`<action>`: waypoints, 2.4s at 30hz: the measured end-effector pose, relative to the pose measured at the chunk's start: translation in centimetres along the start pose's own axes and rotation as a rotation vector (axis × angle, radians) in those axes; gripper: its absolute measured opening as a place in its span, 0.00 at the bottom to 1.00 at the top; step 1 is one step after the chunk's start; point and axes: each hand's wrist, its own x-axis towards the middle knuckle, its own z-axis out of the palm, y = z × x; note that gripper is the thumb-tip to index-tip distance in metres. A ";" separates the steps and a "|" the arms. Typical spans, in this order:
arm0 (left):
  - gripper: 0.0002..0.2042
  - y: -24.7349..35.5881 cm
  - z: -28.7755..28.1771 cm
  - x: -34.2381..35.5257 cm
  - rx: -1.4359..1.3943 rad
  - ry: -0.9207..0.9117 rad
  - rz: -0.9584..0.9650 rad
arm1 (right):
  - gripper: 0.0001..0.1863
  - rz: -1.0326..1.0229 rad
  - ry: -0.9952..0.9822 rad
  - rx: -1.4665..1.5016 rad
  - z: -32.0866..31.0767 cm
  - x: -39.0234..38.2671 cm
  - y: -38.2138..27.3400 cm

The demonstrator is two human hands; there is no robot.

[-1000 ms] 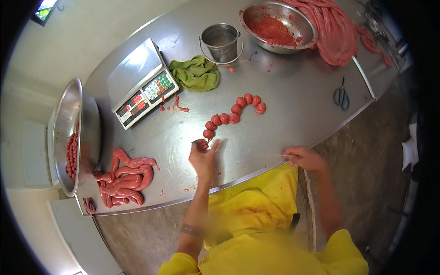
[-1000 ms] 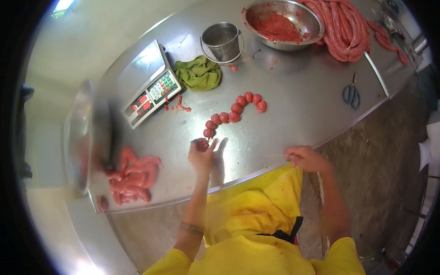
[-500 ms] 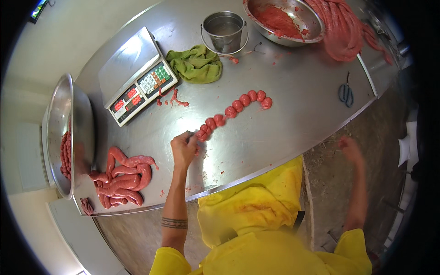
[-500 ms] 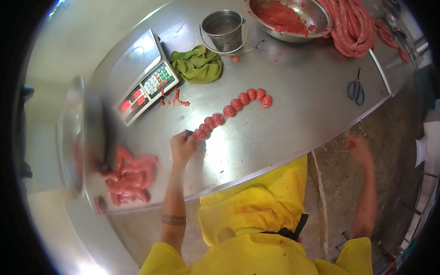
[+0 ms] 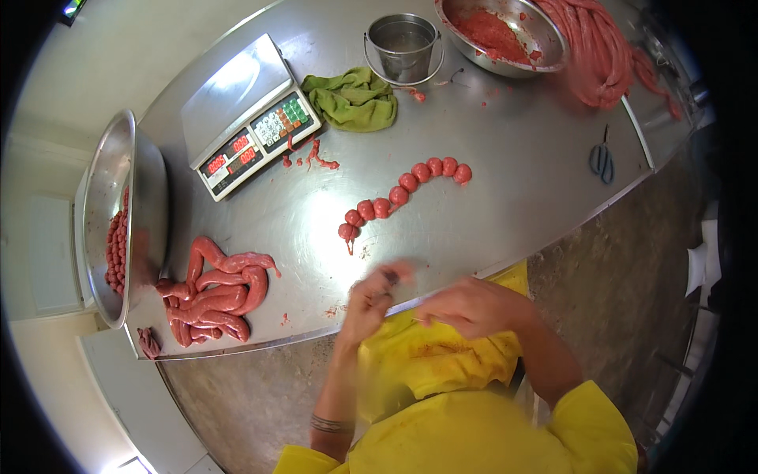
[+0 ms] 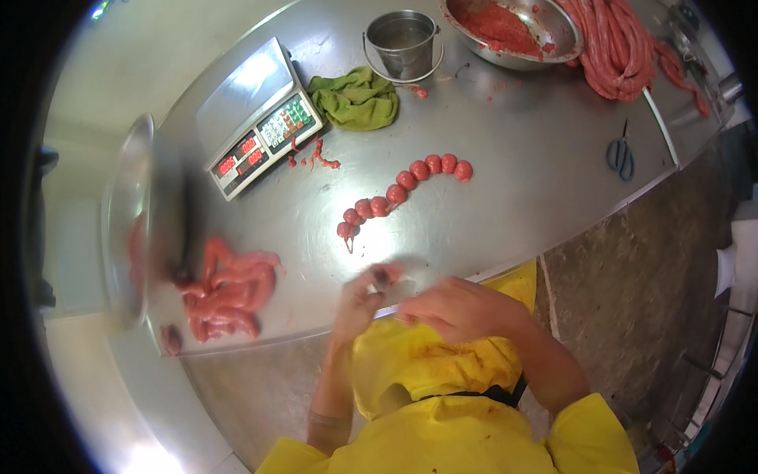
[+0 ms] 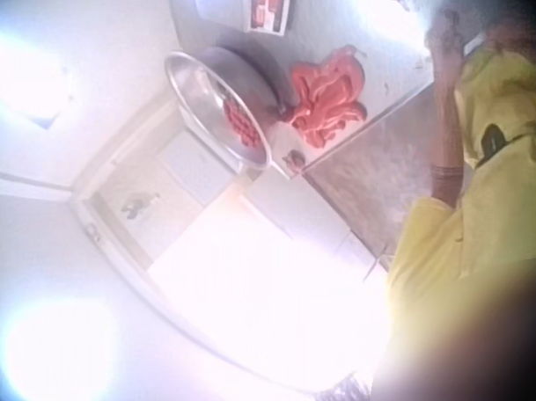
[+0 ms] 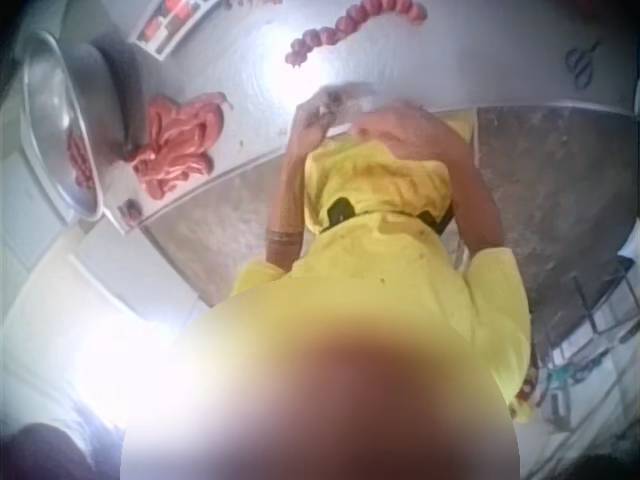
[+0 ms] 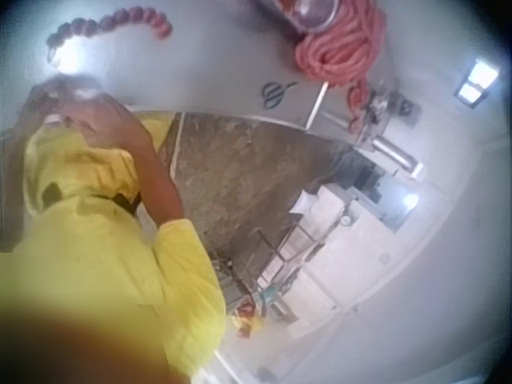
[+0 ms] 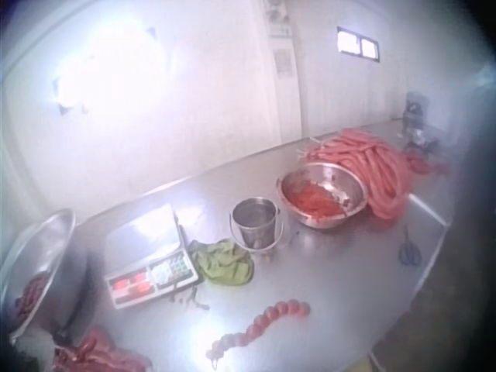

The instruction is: The person ties and twists a long sausage casing into linked segments on a stainless steel countertop. They use a thin string to tie off sections and occasionally use scissors to cut the string. The finished linked sausages are placed on the table.

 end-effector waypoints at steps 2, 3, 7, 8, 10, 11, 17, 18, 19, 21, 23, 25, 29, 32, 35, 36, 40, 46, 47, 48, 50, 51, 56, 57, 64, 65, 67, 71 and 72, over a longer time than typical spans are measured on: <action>0.15 1.2 1.2 -0.7 -0.643 -0.293 0.051 | 0.10 0.308 -0.010 -0.060 -0.3 3.5 -0.9; 0.15 1.8 0.9 -0.8 -0.999 -0.236 0.105 | 0.09 0.369 0.009 -0.091 -0.7 4.2 -0.5; 0.23 2.6 -3.4 0.9 -1.373 0.717 0.103 | 0.06 0.533 0.112 -0.080 -2.0 1.9 4.7; 0.22 2.1 -3.6 1.6 -1.014 0.848 0.035 | 0.06 0.570 0.100 -0.088 -1.7 0.4 6.1; 0.22 0.9 -3.7 3.2 -0.135 0.809 -0.144 | 0.07 0.597 0.114 -0.104 -1.7 -2.2 8.3; 0.22 0.3 -3.3 4.0 0.308 0.730 -0.267 | 0.06 0.593 0.138 -0.105 -1.9 -3.5 9.0; 0.11 0.3 -4.2 6.4 0.516 0.557 -0.213 | 0.12 0.808 0.453 0.126 -8.2 -13.7 9.6; 0.11 0.5 -4.6 6.5 0.384 0.580 -0.302 | 0.14 0.870 0.480 -0.164 -9.8 -15.6 9.8; 0.11 0.8 -5.3 6.5 0.311 0.441 -0.306 | 0.16 1.055 0.561 -0.513 -11.2 -17.3 10.0; 0.10 0.9 -5.8 6.2 0.188 0.263 -0.293 | 0.15 0.844 0.401 -0.413 -10.3 -19.7 11.1; 0.11 0.5 -5.8 6.0 0.378 0.360 -0.246 | 0.13 0.791 0.447 -0.305 -10.0 -21.4 11.9; 0.13 -0.1 -5.7 5.8 0.519 0.615 -0.148 | 0.12 0.921 0.651 -0.177 -9.2 -22.2 12.6; 0.08 -1.2 -6.2 4.9 0.400 0.518 -0.183 | 0.09 0.883 0.379 -0.039 -7.6 -25.3 13.5; 0.11 -1.1 -9.3 3.6 0.058 0.252 -0.372 | 0.10 0.730 0.764 0.611 -7.8 -29.9 13.9; 0.17 -0.3 -12.9 2.5 -0.063 0.142 -0.179 | 0.13 0.822 0.984 0.569 -10.6 -33.1 13.6; 0.16 0.1 -13.8 2.8 -0.013 0.212 -0.188 | 0.15 0.976 0.916 0.365 -11.8 -32.5 13.5; 0.12 3.0 -14.4 9.4 0.242 0.322 0.018 | 0.15 0.501 0.872 0.041 -13.8 -20.1 14.0; 0.07 11.3 -6.2 29.8 0.462 0.288 0.332 | 0.27 0.087 0.670 -0.747 -8.0 5.5 15.9; 0.07 12.8 -4.8 33.0 0.523 0.253 0.411 | 0.24 0.227 0.594 -0.728 -7.6 7.2 15.7; 0.07 14.2 -3.4 36.2 0.636 0.244 0.372 | 0.21 0.307 0.519 -0.746 -7.4 8.1 15.4; 0.08 16.1 -1.6 41.5 0.887 0.164 0.453 | 0.12 0.308 0.533 -0.792 -8.8 7.3 14.8; 0.09 16.4 -1.2 43.6 1.046 0.108 0.481 | 0.10 0.379 0.562 -0.786 -10.0 6.0 14.5; 0.15 13.7 -0.3 51.3 1.379 -0.020 -0.108 | 0.11 0.525 0.660 -0.736 -19.3 -3.7 16.4; 0.17 12.8 -0.4 52.3 1.372 -0.005 -0.146 | 0.11 0.457 0.657 -0.719 -21.4 -5.9 17.0; 0.15 11.5 -1.9 54.4 1.506 -0.081 0.042 | 0.25 0.416 0.782 -0.593 -29.5 -16.9 19.6; 0.15 11.9 -2.1 54.3 1.525 -0.096 0.054 | 0.28 0.523 0.842 -0.616 -30.0 -18.1 20.1; 0.14 12.3 -2.5 53.7 1.519 -0.012 0.046 | 0.33 0.635 0.866 -0.746 -30.2 -20.0 21.4; 0.12 12.8 -3.3 52.6 1.665 -0.101 0.145 | 0.39 0.776 0.837 -1.041 -29.7 -22.8 24.2; 0.12 12.9 -3.3 52.4 1.721 -0.141 0.169 | 0.40 0.890 0.776 -1.054 -29.9 -23.4 24.7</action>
